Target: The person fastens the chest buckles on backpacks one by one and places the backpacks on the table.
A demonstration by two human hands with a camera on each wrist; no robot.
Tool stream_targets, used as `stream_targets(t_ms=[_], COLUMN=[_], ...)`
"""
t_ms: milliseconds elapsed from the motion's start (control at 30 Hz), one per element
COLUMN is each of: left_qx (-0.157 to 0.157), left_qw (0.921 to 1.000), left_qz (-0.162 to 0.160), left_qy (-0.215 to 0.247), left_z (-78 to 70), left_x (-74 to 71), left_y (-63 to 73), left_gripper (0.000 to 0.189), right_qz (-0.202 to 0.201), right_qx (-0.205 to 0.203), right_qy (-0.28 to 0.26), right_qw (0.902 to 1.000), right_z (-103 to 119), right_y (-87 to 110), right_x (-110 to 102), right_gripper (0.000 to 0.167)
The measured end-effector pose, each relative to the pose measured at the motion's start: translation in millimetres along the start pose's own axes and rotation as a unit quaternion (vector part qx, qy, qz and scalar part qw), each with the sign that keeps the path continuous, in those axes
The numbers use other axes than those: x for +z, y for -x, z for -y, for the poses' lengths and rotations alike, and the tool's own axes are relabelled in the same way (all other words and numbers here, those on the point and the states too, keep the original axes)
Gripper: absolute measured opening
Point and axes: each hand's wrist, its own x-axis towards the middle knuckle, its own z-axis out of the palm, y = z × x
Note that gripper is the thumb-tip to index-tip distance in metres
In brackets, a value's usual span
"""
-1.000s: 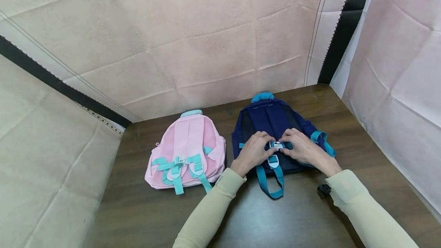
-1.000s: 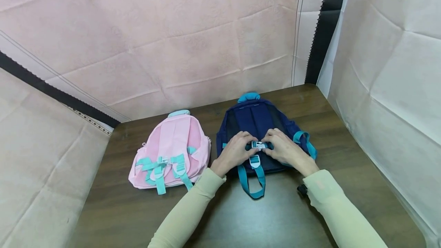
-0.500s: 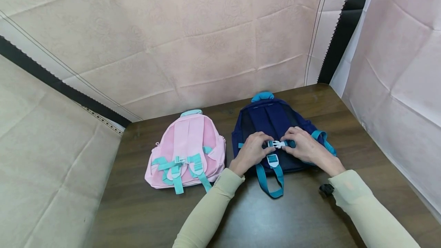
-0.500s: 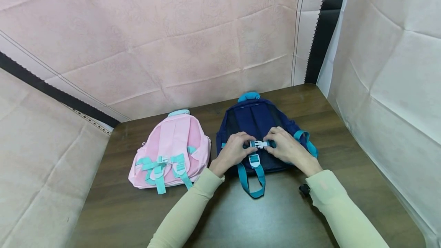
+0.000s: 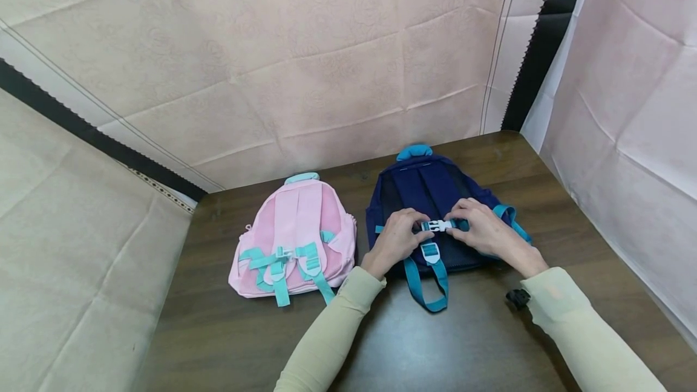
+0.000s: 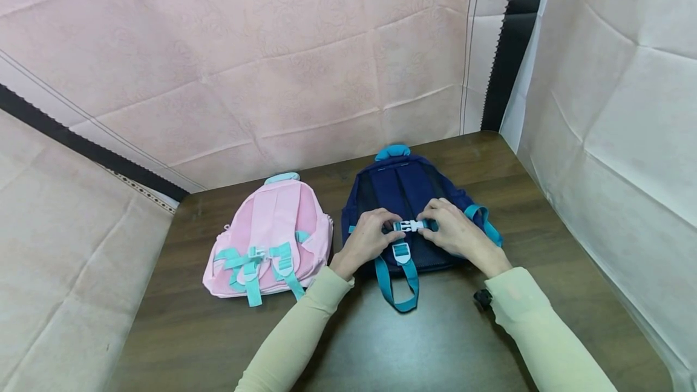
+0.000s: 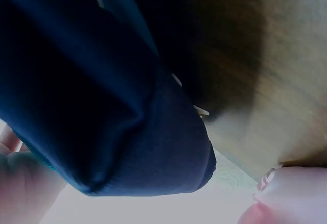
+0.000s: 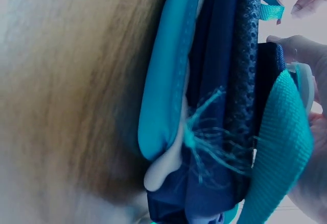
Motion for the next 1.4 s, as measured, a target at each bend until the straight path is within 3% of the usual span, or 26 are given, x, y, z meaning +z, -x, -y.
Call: stream_targets(t_ms=[700,1400], left_qx=[0.011,0.021], left_qw=[0.9999,0.9996], left_qz=[-0.008,-0.01], left_qy=[0.007,-0.015], left_z=[1.7,-0.2], left_x=[3.5,4.7], left_y=[-2.0,-3.5], left_gripper=[0.026,0.027], right_qz=[-0.005,-0.01], right_qx=[-0.001,-0.043], right_qy=[-0.02,0.005], right_qw=[0.9998,0.999], right_z=[2.0,0.8], right_y=[1.0,-1.3], right_x=[-1.8,-3.9], right_gripper=[0.022,0.02])
